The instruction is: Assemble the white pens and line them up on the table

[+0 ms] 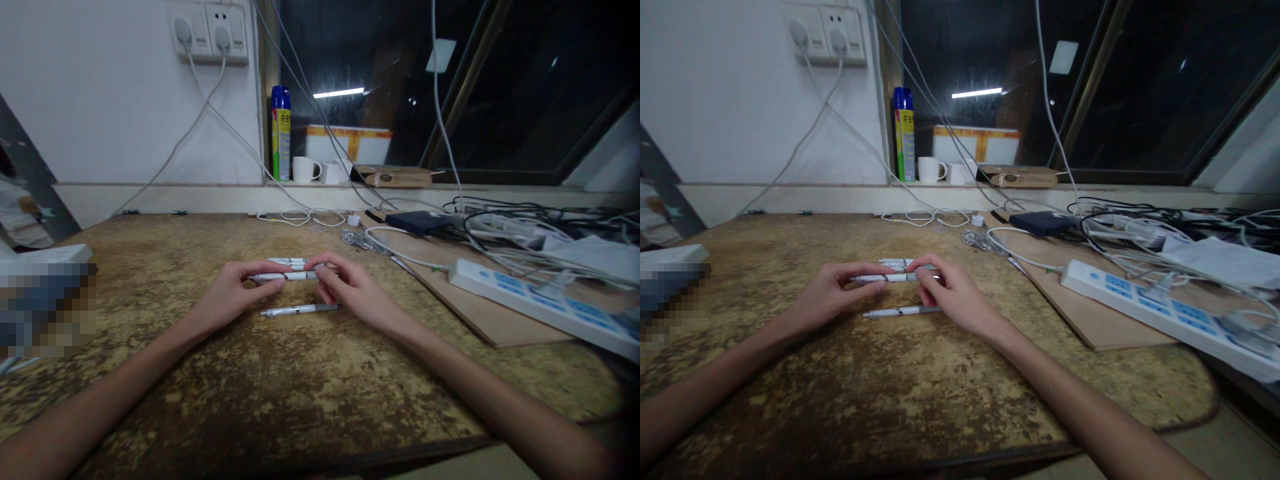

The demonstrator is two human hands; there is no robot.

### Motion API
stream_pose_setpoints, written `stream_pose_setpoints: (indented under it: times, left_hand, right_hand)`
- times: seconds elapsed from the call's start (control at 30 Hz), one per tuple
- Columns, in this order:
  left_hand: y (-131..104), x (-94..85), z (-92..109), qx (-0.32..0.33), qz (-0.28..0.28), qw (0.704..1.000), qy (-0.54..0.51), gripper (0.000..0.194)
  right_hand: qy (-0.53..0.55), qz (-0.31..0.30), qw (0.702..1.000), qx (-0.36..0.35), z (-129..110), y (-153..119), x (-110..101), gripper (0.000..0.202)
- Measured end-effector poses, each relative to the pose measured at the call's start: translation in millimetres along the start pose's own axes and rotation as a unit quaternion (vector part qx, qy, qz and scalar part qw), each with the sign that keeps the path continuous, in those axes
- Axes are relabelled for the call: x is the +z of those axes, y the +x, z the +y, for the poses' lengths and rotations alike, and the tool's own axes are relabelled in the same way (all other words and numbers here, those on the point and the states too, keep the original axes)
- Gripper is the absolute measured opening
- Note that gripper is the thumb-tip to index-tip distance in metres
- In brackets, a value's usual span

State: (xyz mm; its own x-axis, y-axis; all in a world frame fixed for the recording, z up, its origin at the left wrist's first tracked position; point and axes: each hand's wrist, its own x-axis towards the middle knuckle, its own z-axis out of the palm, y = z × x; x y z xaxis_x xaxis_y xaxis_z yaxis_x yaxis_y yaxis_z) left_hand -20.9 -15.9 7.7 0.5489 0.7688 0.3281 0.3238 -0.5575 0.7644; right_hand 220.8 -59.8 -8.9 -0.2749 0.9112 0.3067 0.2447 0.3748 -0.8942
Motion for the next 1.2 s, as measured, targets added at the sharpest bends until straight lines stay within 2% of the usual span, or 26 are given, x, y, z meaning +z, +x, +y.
stream_pose_setpoints:
  times: [0.23,0.43,0.57,0.67,0.9,1.03,1.2]
  left_hand:
    - [0,-0.1,0,0.002,0.001,1.000,0.001,0.031]
    - [1,0.1,0,0.001,-0.005,1.000,-0.006,0.032]
    - [1,1.7,-2,-0.005,-0.006,1.000,-0.017,0.034]
    - [1,2.9,-2,-0.010,-0.009,0.999,-0.030,0.034]
    - [3,3.7,-2,-0.010,0.004,1.000,-0.028,0.031]
    - [4,3.8,5,-0.003,0.013,1.000,-0.006,0.029]
    - [4,1.0,12,0.007,0.021,0.999,0.034,0.033]
  right_hand:
    - [-0.006,0.011,1.000,-0.028,0,0,-1,0.024]
    - [-0.009,-0.008,1.000,-0.015,-2,-1,0,0.026]
    - [-0.017,0.015,1.000,-0.015,0,0,0,0.028]
    - [-0.052,0.037,0.998,-0.025,1,0,-1,0.027]
    - [-0.138,0.034,0.988,-0.056,-4,-2,-2,0.030]
    - [-0.122,0.032,0.990,-0.063,0,0,-3,0.030]
    - [-0.038,0.026,0.999,-0.020,4,4,-3,0.029]
